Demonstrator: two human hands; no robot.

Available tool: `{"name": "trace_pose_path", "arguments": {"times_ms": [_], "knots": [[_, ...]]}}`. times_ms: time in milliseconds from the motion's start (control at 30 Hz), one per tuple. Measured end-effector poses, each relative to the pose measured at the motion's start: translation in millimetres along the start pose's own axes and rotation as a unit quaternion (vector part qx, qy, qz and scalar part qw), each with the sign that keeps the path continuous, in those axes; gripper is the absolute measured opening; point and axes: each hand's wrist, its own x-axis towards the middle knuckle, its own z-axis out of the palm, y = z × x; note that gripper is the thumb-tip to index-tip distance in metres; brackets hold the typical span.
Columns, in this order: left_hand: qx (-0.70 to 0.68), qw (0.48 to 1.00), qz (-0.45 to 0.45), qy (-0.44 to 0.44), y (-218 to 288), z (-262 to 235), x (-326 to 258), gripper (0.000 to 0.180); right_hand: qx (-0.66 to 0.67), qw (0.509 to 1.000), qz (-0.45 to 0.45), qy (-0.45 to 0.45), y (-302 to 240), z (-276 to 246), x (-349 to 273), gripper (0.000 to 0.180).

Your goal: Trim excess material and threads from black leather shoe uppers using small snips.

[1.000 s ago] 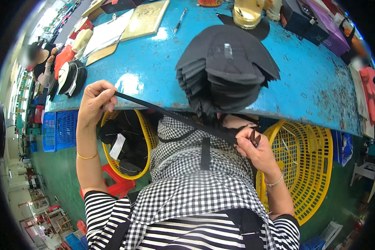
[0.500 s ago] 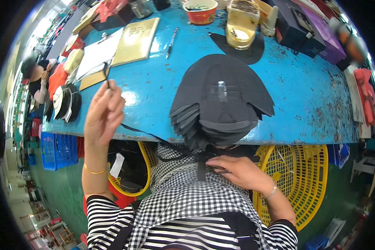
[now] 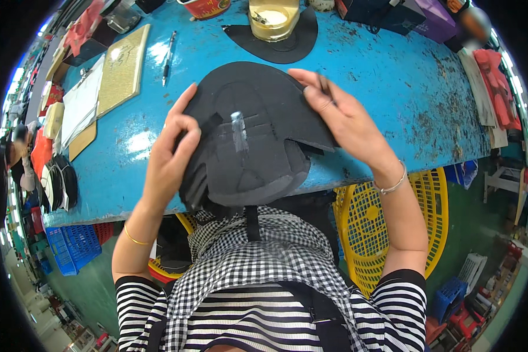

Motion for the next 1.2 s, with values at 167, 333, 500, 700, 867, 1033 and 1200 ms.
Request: {"name": "trace_pose_path", "arguments": {"times_ms": [167, 333, 500, 700, 867, 1033, 1200], "knots": [[0.094, 0.995, 0.023, 0.021, 8.9, 16.7, -40.4, 0.009, -0.127, 0.988, -0.072, -0.042, -14.3, 7.1, -19.3, 0.042], [0.103, 0.995, -0.013, 0.006, 16.2, -7.8, -28.5, 0.011, -0.142, 0.988, -0.057, -0.032, -2.8, 8.0, -9.8, 0.043], [-0.135, 0.976, -0.108, 0.133, 37.0, -54.0, 14.1, 0.013, -0.151, 0.986, -0.053, -0.052, -2.5, -6.6, -7.7, 0.041], [0.2, 0.961, -0.044, -0.185, 78.3, -62.0, 68.4, 0.007, -0.05, 0.998, 0.009, -0.028, -24.0, -41.1, 0.4, 0.036], [0.095, 0.916, -0.062, -0.386, 60.4, -20.2, 91.7, 0.007, -0.001, 0.997, 0.037, -0.068, -30.9, -37.2, -7.8, 0.036], [0.136, 0.856, -0.166, -0.47, 65.2, 2.5, 117.4, 0.011, -0.011, 0.996, 0.013, -0.083, -35.9, -25.9, -11.3, 0.029], [0.149, 0.851, -0.162, -0.478, 65.5, 11.9, 120.6, 0.011, -0.021, 0.996, -0.007, -0.089, -45.9, -15.7, -9.7, 0.015]]}}
